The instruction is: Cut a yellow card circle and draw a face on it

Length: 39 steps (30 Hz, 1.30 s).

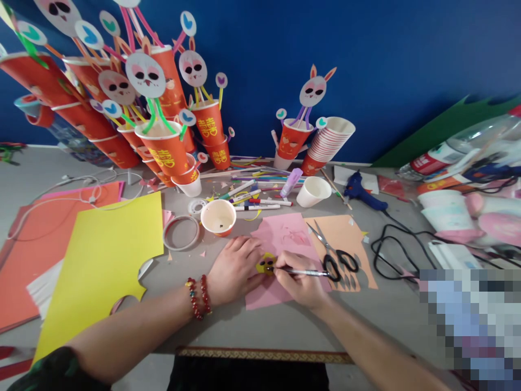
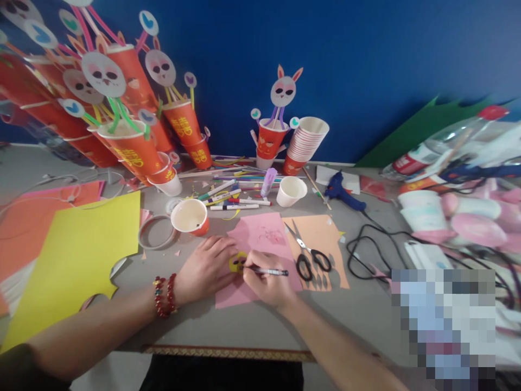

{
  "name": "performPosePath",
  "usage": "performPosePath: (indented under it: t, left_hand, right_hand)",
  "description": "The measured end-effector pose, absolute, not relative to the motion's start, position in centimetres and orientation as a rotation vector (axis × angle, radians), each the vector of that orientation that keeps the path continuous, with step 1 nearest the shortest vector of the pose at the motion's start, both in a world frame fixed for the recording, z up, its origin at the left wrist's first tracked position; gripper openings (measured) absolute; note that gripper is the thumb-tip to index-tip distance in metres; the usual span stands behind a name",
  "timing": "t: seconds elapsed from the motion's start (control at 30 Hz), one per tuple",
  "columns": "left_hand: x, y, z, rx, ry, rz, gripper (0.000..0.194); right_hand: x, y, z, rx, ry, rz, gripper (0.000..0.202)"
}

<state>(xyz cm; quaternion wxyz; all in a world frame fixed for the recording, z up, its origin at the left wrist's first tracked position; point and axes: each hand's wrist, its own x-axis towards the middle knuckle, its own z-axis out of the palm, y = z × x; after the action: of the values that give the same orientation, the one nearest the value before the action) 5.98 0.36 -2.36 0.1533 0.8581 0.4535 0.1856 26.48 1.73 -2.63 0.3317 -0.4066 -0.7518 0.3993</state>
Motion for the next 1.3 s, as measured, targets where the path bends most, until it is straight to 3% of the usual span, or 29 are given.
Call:
performPosePath:
  t: [1.3]
  left_hand:
    - [5.98,0.42,-2.26,2.482,1.31,0.536,0.035]
  right_hand:
    - [26.58,1.56,-2.62,-1.063,-1.92,0.966,0.021]
